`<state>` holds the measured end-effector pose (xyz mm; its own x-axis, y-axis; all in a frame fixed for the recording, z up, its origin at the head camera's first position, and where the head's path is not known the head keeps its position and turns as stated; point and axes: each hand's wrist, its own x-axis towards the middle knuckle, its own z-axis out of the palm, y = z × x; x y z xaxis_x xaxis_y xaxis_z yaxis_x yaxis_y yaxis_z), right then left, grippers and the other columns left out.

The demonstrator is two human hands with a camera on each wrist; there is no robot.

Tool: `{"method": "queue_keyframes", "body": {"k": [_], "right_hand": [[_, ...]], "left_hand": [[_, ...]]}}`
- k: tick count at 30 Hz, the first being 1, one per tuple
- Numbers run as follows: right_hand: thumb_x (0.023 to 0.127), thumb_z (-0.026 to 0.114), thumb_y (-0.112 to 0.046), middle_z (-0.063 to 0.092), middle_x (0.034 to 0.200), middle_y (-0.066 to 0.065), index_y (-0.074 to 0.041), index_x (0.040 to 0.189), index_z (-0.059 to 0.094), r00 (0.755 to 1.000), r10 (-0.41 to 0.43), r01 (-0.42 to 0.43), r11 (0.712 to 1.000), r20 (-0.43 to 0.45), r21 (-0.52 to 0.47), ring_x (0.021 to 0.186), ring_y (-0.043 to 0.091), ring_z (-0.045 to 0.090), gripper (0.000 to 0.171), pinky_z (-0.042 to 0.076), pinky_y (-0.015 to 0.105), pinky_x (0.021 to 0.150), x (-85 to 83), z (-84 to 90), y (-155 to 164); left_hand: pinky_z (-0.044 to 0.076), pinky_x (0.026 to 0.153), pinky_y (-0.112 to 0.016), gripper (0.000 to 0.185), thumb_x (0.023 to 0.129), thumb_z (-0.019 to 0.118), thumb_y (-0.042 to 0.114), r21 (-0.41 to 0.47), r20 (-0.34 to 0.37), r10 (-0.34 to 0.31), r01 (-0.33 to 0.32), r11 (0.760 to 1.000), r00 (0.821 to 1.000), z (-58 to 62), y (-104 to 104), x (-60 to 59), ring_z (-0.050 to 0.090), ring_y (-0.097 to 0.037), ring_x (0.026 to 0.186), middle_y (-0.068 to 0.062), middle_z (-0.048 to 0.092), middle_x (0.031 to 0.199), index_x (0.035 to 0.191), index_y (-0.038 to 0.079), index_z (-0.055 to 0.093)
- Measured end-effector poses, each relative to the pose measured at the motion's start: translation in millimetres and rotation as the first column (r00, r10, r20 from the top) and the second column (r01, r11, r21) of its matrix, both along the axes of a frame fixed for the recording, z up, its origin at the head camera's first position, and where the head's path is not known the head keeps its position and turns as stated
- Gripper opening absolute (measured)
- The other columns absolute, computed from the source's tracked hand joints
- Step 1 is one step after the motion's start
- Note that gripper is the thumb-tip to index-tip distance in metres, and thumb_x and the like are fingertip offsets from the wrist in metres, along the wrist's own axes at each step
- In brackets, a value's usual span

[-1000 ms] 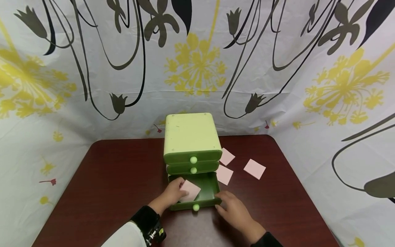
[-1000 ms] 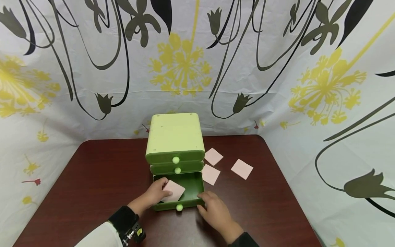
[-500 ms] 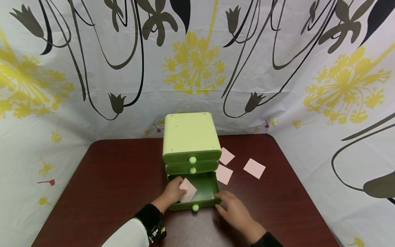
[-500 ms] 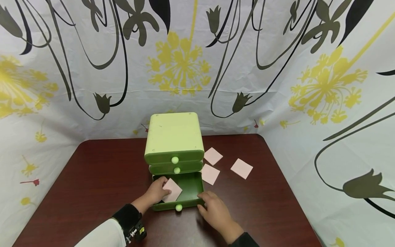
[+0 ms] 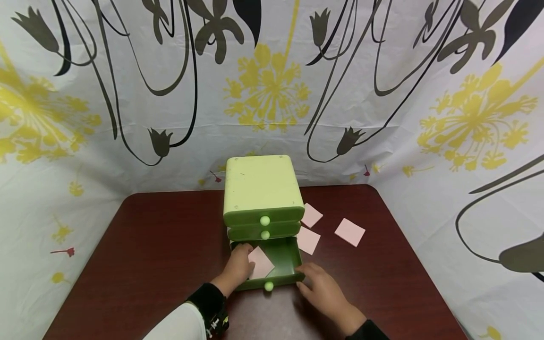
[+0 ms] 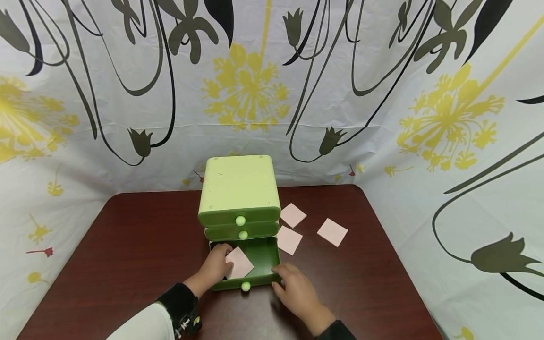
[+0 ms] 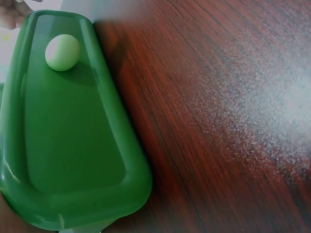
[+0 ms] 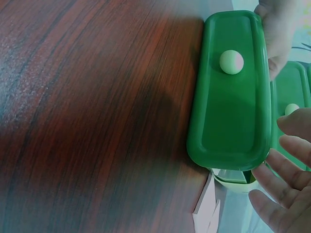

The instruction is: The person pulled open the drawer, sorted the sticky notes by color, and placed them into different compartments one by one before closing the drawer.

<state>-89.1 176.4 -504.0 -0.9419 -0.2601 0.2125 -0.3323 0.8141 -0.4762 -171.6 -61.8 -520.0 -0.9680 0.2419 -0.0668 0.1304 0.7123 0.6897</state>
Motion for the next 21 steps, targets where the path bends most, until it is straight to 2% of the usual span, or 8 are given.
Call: {"method": "queue_keyframes", "body": {"k": [6, 12, 16, 21], "right_hand": [[0.084, 0.072, -0.012, 0.064, 0.109, 0.001, -0.007, 0.112, 0.067, 1.0, -0.007, 0.007, 1.0, 0.015, -0.007, 0.102, 0.016, 0.062, 0.029, 0.054, 0.038, 0.081, -1.6, -0.2, 1], [0.083, 0.073, -0.012, 0.065, 0.107, 0.0, -0.008, 0.112, 0.068, 0.999, -0.044, 0.045, 0.998, 0.026, -0.042, 0.102, 0.017, 0.062, 0.029, 0.054, 0.039, 0.084, -6.4, -2.4, 3], [0.083, 0.074, -0.011, 0.065, 0.108, 0.001, -0.008, 0.11, 0.068, 0.996, -0.092, 0.093, 0.994, 0.013, -0.059, 0.105, 0.021, 0.062, 0.029, 0.053, 0.042, 0.088, -11.0, -4.1, 9], [0.082, 0.074, -0.006, 0.065, 0.105, 0.003, -0.008, 0.109, 0.068, 0.99, -0.143, 0.142, 0.987, -0.009, -0.075, 0.101, 0.022, 0.063, 0.027, 0.053, 0.042, 0.085, -20.1, -9.8, 21]], "left_hand": [[0.051, 0.082, -0.045, 0.038, 0.085, 0.066, -0.002, -0.001, -0.039, -0.019, 0.019, 1.0, 0.999, 2.8, -1, 2.8, 0.056, -0.037, 0.106, -0.023, 0.055, 0.114, 0.121, -0.009, 0.055], [0.051, 0.084, -0.045, 0.038, 0.086, 0.068, 0.002, -0.005, -0.114, -0.06, 0.06, 0.998, 0.992, 11.6, -9, 14.5, 0.055, -0.035, 0.109, -0.021, 0.056, 0.118, 0.121, -0.007, 0.057], [0.051, 0.082, -0.043, 0.037, 0.085, 0.07, 0.004, -0.024, -0.195, -0.093, 0.09, 0.996, 0.976, 20.1, -11, 25.1, 0.055, -0.032, 0.106, -0.018, 0.057, 0.115, 0.118, -0.006, 0.058], [0.051, 0.076, -0.036, 0.036, 0.084, 0.072, 0.007, -0.044, -0.284, -0.138, 0.131, 0.99, 0.949, 29.7, -5, 37.0, 0.054, -0.025, 0.099, -0.013, 0.058, 0.11, 0.117, -0.003, 0.059]]}}
